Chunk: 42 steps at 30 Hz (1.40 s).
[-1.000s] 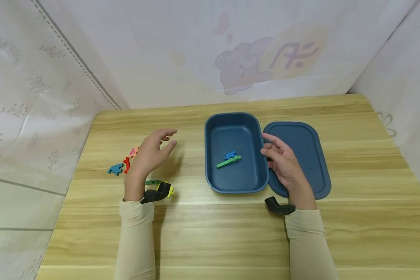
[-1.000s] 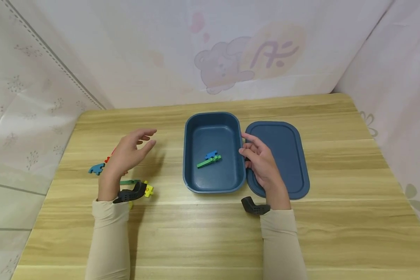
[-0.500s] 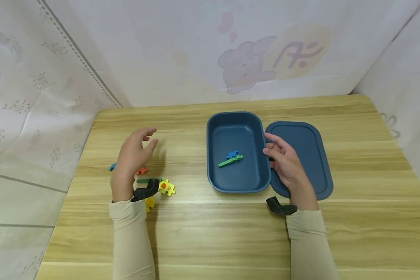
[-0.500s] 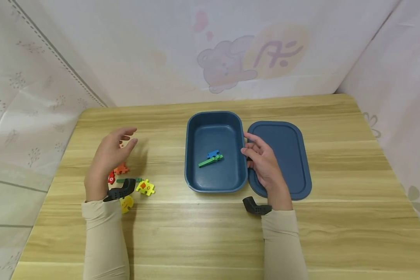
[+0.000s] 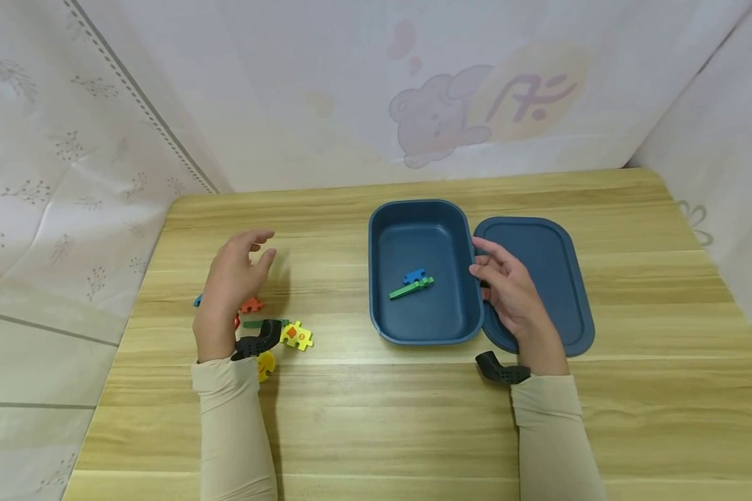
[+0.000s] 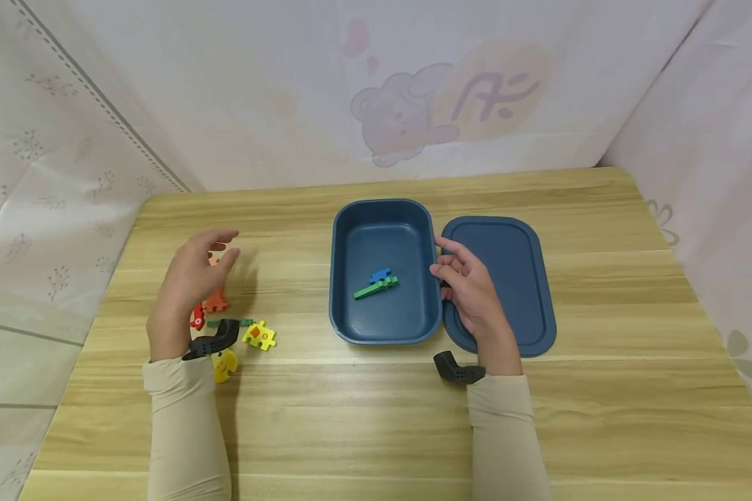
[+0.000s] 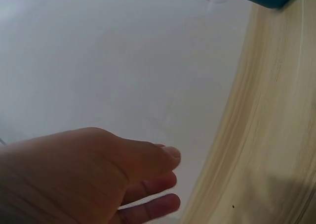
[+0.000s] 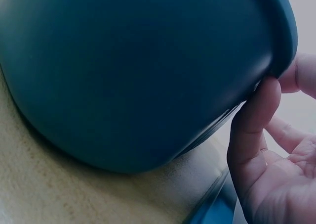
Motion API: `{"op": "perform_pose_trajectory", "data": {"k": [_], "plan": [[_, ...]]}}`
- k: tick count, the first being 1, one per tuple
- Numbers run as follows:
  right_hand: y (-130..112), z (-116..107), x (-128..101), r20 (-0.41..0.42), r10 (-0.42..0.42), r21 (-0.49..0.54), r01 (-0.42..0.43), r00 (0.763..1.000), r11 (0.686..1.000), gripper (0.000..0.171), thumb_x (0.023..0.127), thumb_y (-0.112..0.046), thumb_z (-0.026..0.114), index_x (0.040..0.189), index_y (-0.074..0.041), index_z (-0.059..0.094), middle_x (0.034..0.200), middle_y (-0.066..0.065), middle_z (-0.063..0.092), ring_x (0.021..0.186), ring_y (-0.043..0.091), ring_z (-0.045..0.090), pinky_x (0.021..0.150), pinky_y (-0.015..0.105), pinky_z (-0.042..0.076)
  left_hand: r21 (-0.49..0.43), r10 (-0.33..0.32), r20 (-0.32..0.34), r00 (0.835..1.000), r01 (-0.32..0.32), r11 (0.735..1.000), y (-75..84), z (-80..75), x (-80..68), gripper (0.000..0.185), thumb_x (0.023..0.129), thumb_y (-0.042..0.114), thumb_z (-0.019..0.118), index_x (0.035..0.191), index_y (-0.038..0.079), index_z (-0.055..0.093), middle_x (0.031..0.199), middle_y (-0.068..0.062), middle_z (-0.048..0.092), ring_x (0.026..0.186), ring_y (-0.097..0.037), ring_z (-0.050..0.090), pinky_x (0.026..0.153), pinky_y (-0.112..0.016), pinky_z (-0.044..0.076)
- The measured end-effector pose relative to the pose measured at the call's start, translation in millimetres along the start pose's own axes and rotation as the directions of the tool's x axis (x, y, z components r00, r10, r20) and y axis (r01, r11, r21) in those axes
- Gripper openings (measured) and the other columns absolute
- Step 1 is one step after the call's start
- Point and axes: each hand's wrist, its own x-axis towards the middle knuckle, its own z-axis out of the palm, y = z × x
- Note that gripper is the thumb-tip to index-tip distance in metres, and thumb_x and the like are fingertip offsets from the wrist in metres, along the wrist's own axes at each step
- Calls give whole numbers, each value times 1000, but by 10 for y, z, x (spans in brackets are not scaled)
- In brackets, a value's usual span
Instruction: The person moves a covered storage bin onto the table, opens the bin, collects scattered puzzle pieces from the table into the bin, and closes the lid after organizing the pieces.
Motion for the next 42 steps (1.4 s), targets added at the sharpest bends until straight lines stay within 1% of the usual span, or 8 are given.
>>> {"op": "perform_pose_trajectory", "data": {"k": [6, 10, 16, 21, 28, 34, 38, 42], "plan": [[-1, -2, 2, -1, -3, 0, 3, 1000, 1000, 59, 107, -7, 58, 162, -7, 36, 103, -8, 63, 84, 5, 64, 66, 21, 59, 0, 5, -72, 997, -5, 1000, -49, -2, 4, 39, 108, 15, 59, 145, 3, 61, 147, -23, 60, 133, -44, 58, 109, -63, 48], [-2, -5, 6, 1, -2, -1, 2, 1000, 1000, 59, 107, -6, 57, 163, -6, 35, 102, -8, 62, 84, 5, 63, 66, 21, 59, -8, -20, -90, 996, 19, 1000, -94, -26, -5, 41, 107, 15, 58, 147, 3, 60, 150, -22, 59, 135, -44, 57, 112, -64, 46], [0, -10, 15, 6, -10, 6, 10, 1000, 1000, 59, 108, -7, 58, 162, -6, 36, 102, -7, 62, 85, 6, 64, 65, 22, 59, -9, -42, -101, 994, 41, 999, -180, -67, -23, 41, 107, 16, 57, 147, 3, 59, 151, -22, 58, 135, -45, 57, 112, -64, 46], [-4, 0, 6, 1, -2, 8, 2, 1000, 1000, 57, 108, -7, 58, 161, -8, 39, 103, -8, 62, 86, 6, 64, 66, 21, 59, 1, -58, -80, 995, 59, 998, -246, -85, -27, 41, 107, 15, 58, 145, 1, 60, 147, -26, 59, 132, -47, 57, 110, -64, 46], [2, -6, 3, 7, -1, 5, 1, 1000, 1000, 59, 108, -9, 59, 162, -7, 36, 104, -6, 63, 86, 6, 65, 66, 22, 60, 13, -107, -10, 994, 108, 994, -277, -74, -14, 45, 107, 16, 55, 149, 0, 56, 149, -30, 55, 136, -49, 53, 114, -66, 44], [6, -14, 8, 16, -7, 12, 6, 1000, 1000, 62, 107, -9, 60, 164, -6, 34, 106, -5, 64, 87, 7, 66, 67, 24, 60, 28, -111, 3, 994, 111, 993, -302, -70, -13, 47, 108, 19, 55, 150, -1, 54, 150, -33, 53, 139, -51, 50, 116, -67, 41], [10, -15, 7, 17, -9, 18, 9, 1000, 1000, 62, 107, -8, 59, 164, -5, 33, 106, -5, 64, 88, 7, 66, 68, 24, 61, 34, -129, 12, 992, 129, 991, -341, -77, -24, 48, 107, 20, 56, 150, -2, 54, 151, -34, 51, 139, -52, 49, 118, -67, 40], [11, -8, 7, 17, -9, 18, 9, 1000, 1000, 63, 107, -8, 59, 164, -5, 33, 106, -5, 65, 87, 7, 66, 68, 23, 61, 50, -162, 18, 987, 161, 986, -377, -82, -46, 48, 107, 21, 57, 149, -4, 54, 150, -35, 51, 137, -52, 50, 117, -67, 41]]}}
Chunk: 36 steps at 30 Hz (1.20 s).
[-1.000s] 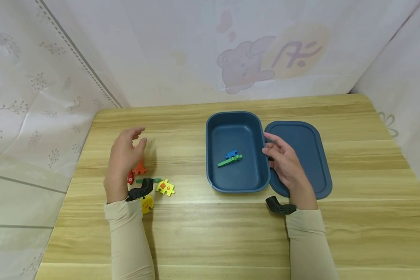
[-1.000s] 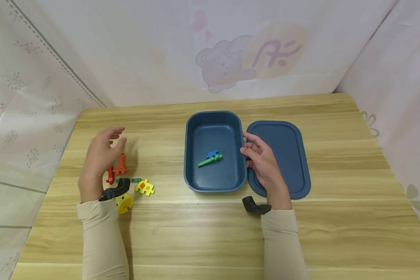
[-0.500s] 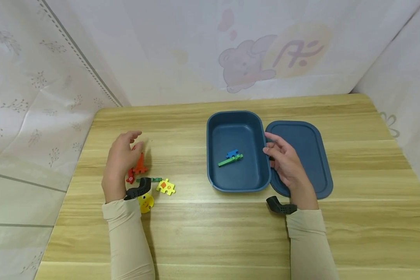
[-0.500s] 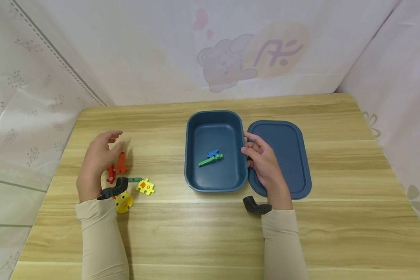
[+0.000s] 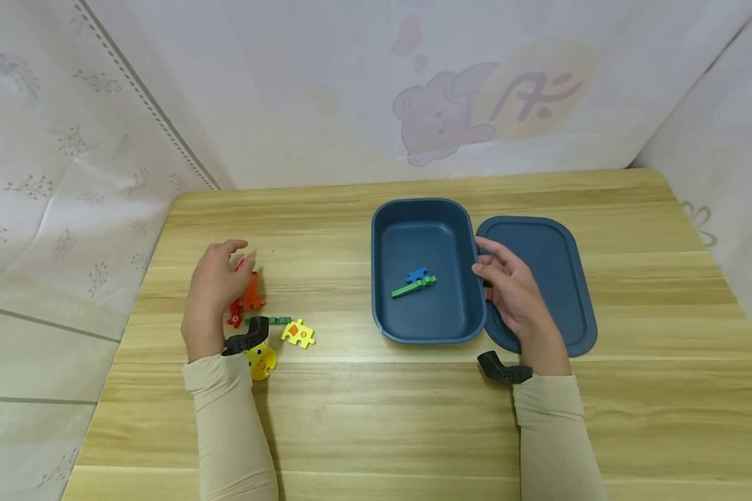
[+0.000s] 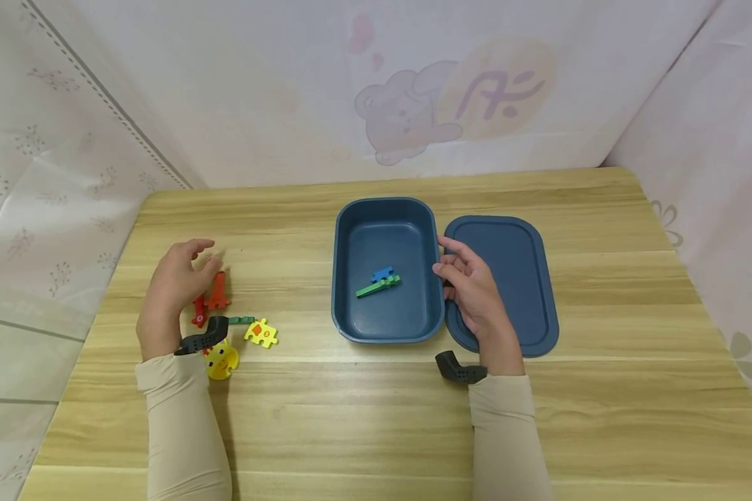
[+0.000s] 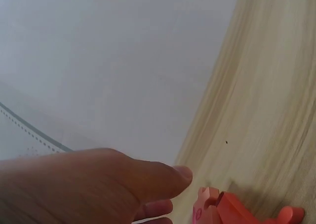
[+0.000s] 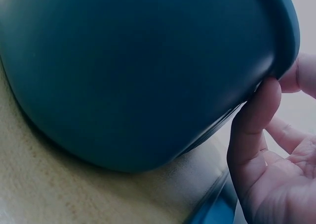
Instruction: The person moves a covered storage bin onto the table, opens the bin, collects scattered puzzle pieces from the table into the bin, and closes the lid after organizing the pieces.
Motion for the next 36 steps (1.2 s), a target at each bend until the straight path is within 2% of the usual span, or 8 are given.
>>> {"op": "perform_pose_trajectory", "data": {"k": [5, 18, 27, 31, 36], "plan": [[-2, 1, -1, -8, 3, -9, -3, 1000, 1000, 61, 107, -9, 60, 163, -6, 35, 106, -5, 64, 87, 7, 66, 68, 23, 61, 15, -34, 22, 999, 34, 999, -15, 7, -6, 48, 108, 22, 56, 149, -3, 54, 149, -36, 51, 131, -53, 53, 112, -67, 46], [-12, 3, -4, -8, 9, -13, -9, 1000, 1000, 62, 107, -9, 59, 164, -5, 33, 103, -8, 62, 85, 5, 64, 67, 21, 59, 36, -30, 55, 998, 28, 999, -8, 55, 18, 47, 108, 18, 55, 148, -5, 54, 144, -35, 55, 125, -48, 55, 106, -64, 50], [4, 10, 9, -17, 20, -33, -20, 1000, 999, 60, 108, -8, 56, 164, -6, 35, 105, -8, 62, 87, 5, 63, 68, 21, 59, 60, -25, 61, 998, 22, 998, -40, 91, 43, 44, 107, 16, 58, 144, -7, 57, 144, -34, 57, 133, -50, 52, 114, -67, 44], [3, 10, 11, -24, 22, -39, -23, 999, 999, 59, 108, -7, 55, 163, -7, 35, 105, -8, 62, 88, 6, 62, 68, 21, 59, 63, -26, 53, 998, 22, 998, -27, 96, 41, 43, 107, 17, 59, 143, -7, 58, 142, -35, 58, 133, -51, 53, 113, -67, 45], [-1, 0, 6, -27, 20, -43, -21, 999, 999, 58, 108, -7, 55, 163, -8, 36, 106, -7, 62, 89, 6, 62, 68, 21, 58, 91, -36, 3, 999, 36, 995, -5, 127, 49, 42, 105, 20, 61, 140, -3, 63, 138, -34, 60, 125, -51, 56, 103, -65, 50]]}}
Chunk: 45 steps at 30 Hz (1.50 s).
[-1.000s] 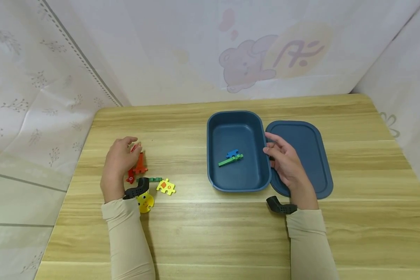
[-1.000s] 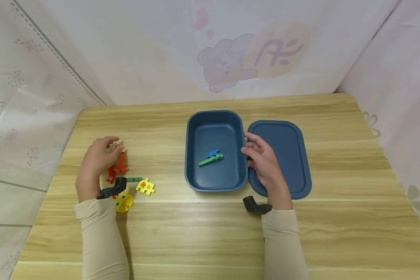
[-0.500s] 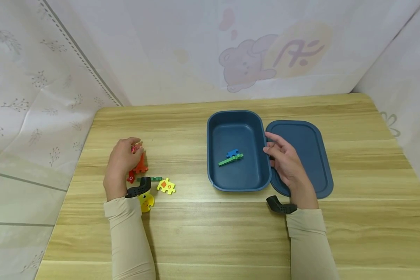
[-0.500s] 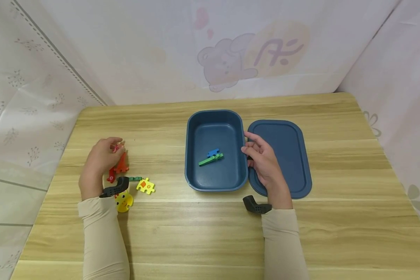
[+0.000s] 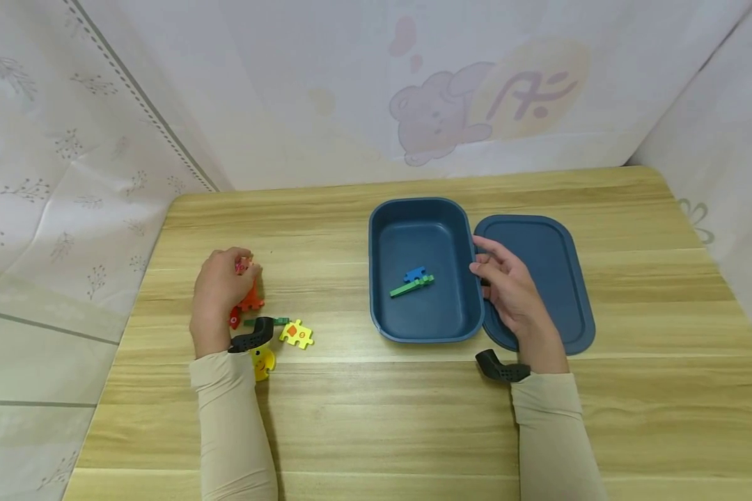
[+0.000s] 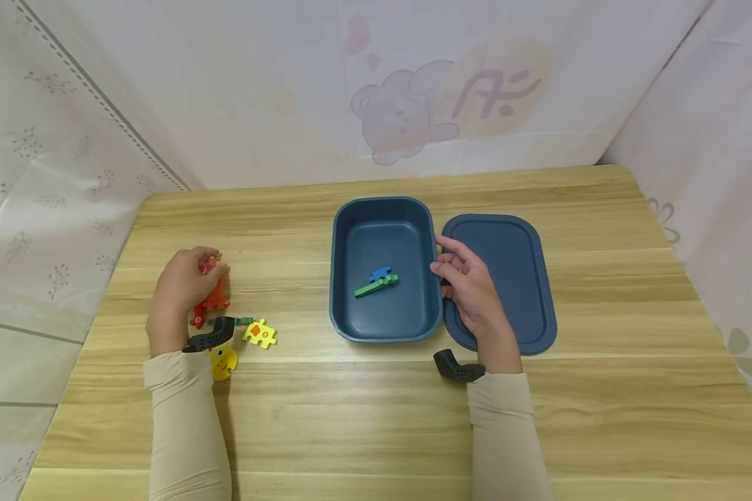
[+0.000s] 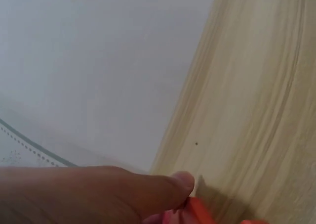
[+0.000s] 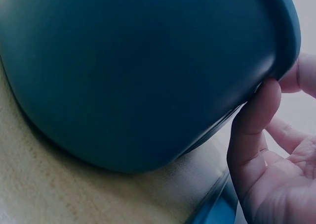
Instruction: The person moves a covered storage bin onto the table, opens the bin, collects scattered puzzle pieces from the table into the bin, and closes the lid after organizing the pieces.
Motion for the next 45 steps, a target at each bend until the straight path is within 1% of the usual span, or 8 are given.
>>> {"op": "perform_pose_trajectory", "data": {"k": [4, 6, 12, 21, 30, 37, 40, 45], "plan": [[-2, 0, 0, 0, -2, -1, 2, 1000, 1000, 58, 108, -7, 56, 162, -8, 37, 105, -6, 62, 88, 6, 62, 68, 22, 59, 28, -16, -42, 999, 17, 999, 15, 33, 18, 40, 103, 20, 61, 137, 0, 66, 136, -32, 61, 123, -51, 58, 95, -64, 53], [-2, 0, 0, 0, -3, 1, 3, 1000, 1000, 58, 108, -8, 57, 162, -8, 37, 105, -6, 62, 88, 6, 63, 68, 22, 59, 37, -18, -51, 999, 20, 999, 18, 46, 27, 38, 103, 18, 60, 136, 1, 67, 136, -32, 61, 122, -52, 59, 93, -65, 53], [2, 6, -3, 5, -11, 6, 11, 1000, 1000, 59, 107, -9, 59, 162, -7, 36, 105, -6, 62, 87, 6, 64, 68, 22, 59, 31, -25, -62, 998, 26, 999, 18, 58, 34, 37, 101, 13, 58, 134, -1, 69, 136, -34, 61, 120, -54, 59, 91, -65, 53], [8, 7, 1, 7, -17, 11, 17, 1000, 1000, 59, 107, -9, 59, 162, -7, 37, 105, -5, 64, 86, 6, 65, 68, 22, 60, 17, -18, -73, 997, 19, 1000, 23, 57, 36, 35, 99, 11, 57, 128, -1, 72, 132, -32, 63, 115, -50, 61, 85, -58, 53], [5, 5, 1, 0, -11, 10, 11, 1000, 1000, 56, 107, -8, 59, 160, -9, 40, 105, -5, 63, 87, 6, 64, 68, 21, 60, -10, 10, -63, 998, -11, 1000, -6, 43, 38, 32, 106, 14, 57, 130, -4, 69, 125, -28, 69, 112, -44, 61, 97, -59, 52], [5, 9, 5, 2, -6, 12, 6, 1000, 1000, 55, 107, -7, 58, 160, -9, 40, 104, -6, 63, 87, 5, 64, 68, 21, 59, -52, 46, -95, 994, -52, 997, 34, 26, 24, 33, 107, 13, 58, 132, -5, 68, 128, -30, 67, 115, -45, 60, 101, -60, 50], [7, 7, 5, 3, -13, 15, 13, 1000, 1000, 56, 107, -8, 59, 160, -9, 40, 104, -6, 63, 86, 6, 65, 68, 22, 60, -80, 67, -112, 991, -76, 994, 54, 18, 28, 32, 106, 10, 59, 132, -5, 68, 127, -30, 65, 118, -45, 59, 104, -60, 49], [11, 5, -1, 6, -15, 18, 15, 1000, 1000, 58, 107, -8, 59, 161, -8, 38, 105, -6, 64, 87, 6, 65, 69, 22, 60, -97, 94, -126, 988, -107, 990, 73, 19, 37, 30, 105, 8, 59, 131, -6, 68, 125, -29, 65, 121, -44, 58, 106, -60, 47]]}}
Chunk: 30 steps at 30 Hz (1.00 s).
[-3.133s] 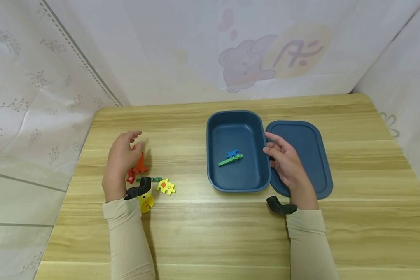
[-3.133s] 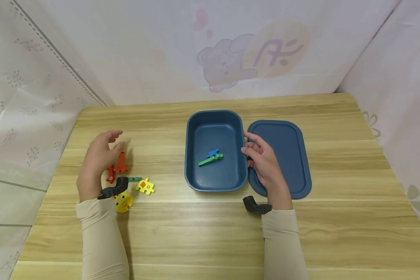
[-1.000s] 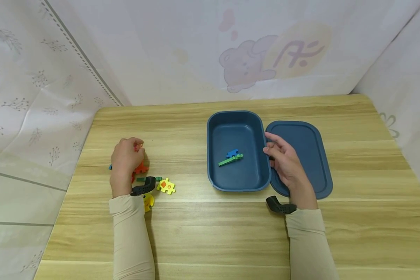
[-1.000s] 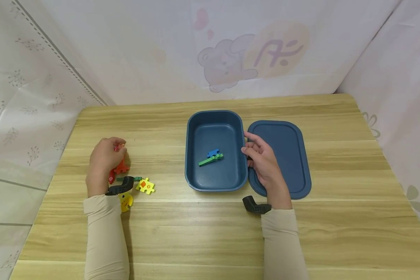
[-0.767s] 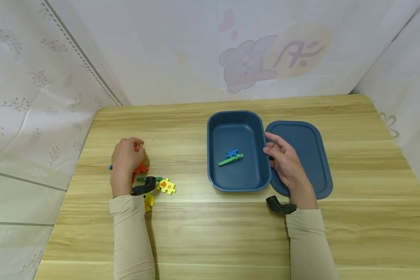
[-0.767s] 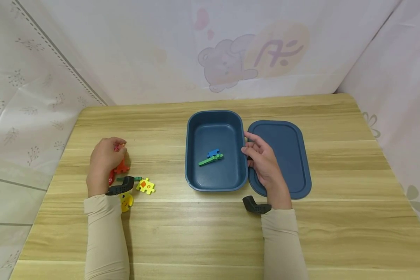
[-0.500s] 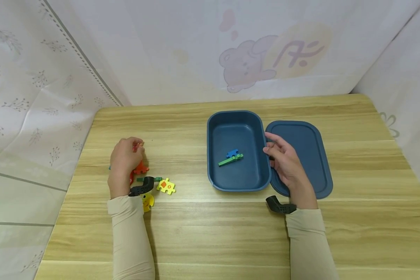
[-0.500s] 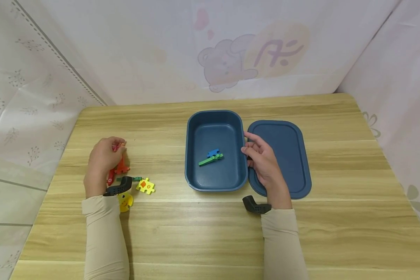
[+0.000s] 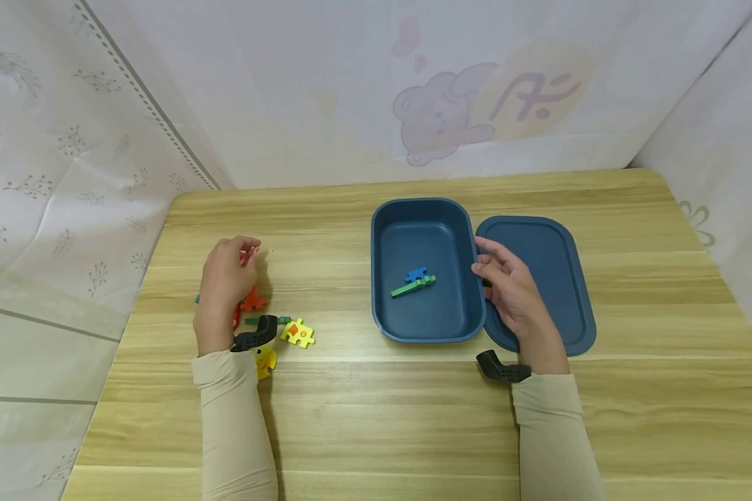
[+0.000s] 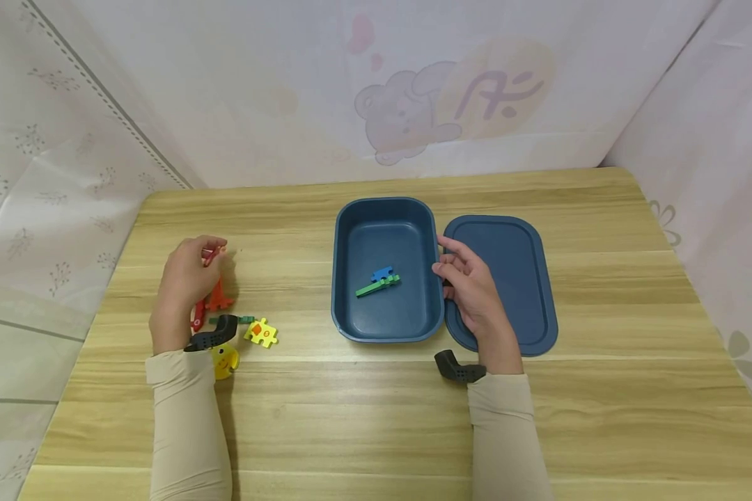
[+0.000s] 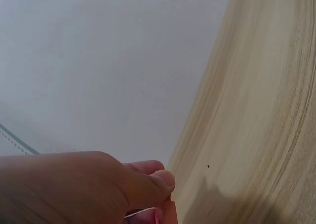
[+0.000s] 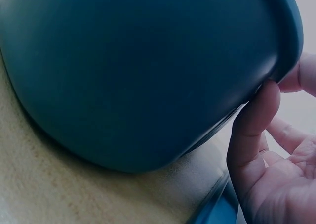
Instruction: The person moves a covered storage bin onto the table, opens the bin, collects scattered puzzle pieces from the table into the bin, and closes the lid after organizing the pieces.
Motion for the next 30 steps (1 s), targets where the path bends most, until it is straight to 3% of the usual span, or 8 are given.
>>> {"op": "perform_pose_trajectory", "data": {"k": [30], "plan": [[-10, -4, 8, -12, 15, -8, -15, 1000, 1000, 58, 107, -9, 60, 161, -9, 40, 106, -6, 64, 89, 7, 64, 69, 23, 60, -21, 63, 45, 997, -62, 998, 151, 54, 42, 31, 106, 11, 58, 132, -3, 68, 127, -26, 66, 117, -40, 58, 100, -57, 51]]}}
